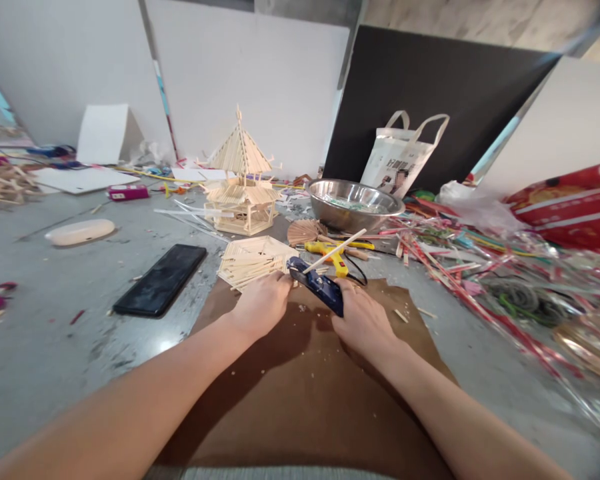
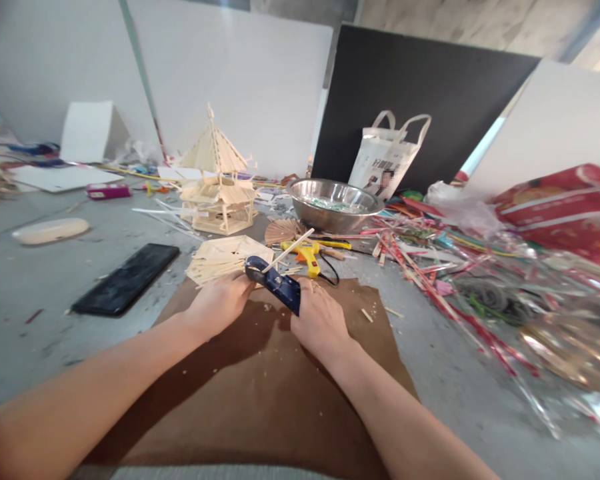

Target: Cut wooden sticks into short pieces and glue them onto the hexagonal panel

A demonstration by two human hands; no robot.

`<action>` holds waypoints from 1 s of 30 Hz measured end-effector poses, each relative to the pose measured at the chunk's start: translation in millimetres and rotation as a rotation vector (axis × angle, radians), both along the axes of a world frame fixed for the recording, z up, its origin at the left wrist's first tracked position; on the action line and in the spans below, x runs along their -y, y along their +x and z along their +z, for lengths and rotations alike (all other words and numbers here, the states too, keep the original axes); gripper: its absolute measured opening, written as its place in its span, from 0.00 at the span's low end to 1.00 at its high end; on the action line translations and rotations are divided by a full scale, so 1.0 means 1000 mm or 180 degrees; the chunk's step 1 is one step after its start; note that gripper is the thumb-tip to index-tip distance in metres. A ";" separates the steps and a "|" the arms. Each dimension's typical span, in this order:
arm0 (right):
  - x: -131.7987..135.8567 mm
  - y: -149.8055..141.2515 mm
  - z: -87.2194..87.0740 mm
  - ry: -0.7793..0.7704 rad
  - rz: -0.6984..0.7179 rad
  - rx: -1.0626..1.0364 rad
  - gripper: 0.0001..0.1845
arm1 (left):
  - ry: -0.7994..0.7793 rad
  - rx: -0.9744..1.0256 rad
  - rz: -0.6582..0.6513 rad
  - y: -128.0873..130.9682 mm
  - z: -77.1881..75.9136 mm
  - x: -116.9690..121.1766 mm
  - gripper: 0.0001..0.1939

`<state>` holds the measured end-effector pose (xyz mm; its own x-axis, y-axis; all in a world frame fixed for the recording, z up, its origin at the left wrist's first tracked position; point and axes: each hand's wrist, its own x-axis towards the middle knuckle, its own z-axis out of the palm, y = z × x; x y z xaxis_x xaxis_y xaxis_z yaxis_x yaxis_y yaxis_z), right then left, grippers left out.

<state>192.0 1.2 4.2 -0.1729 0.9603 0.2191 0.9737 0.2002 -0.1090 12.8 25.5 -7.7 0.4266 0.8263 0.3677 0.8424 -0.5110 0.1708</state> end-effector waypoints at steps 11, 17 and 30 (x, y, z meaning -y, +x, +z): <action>-0.003 0.004 0.005 -0.0318 -0.0203 0.0267 0.20 | -0.0243 -0.0062 0.0039 0.003 -0.002 0.000 0.12; -0.005 0.003 0.007 -0.0377 -0.0240 0.0386 0.14 | -0.0271 -0.0064 0.0050 0.003 -0.003 0.001 0.11; -0.008 0.004 0.007 -0.0481 -0.0258 0.0470 0.13 | -0.0443 -0.0218 0.0135 0.005 -0.002 0.001 0.11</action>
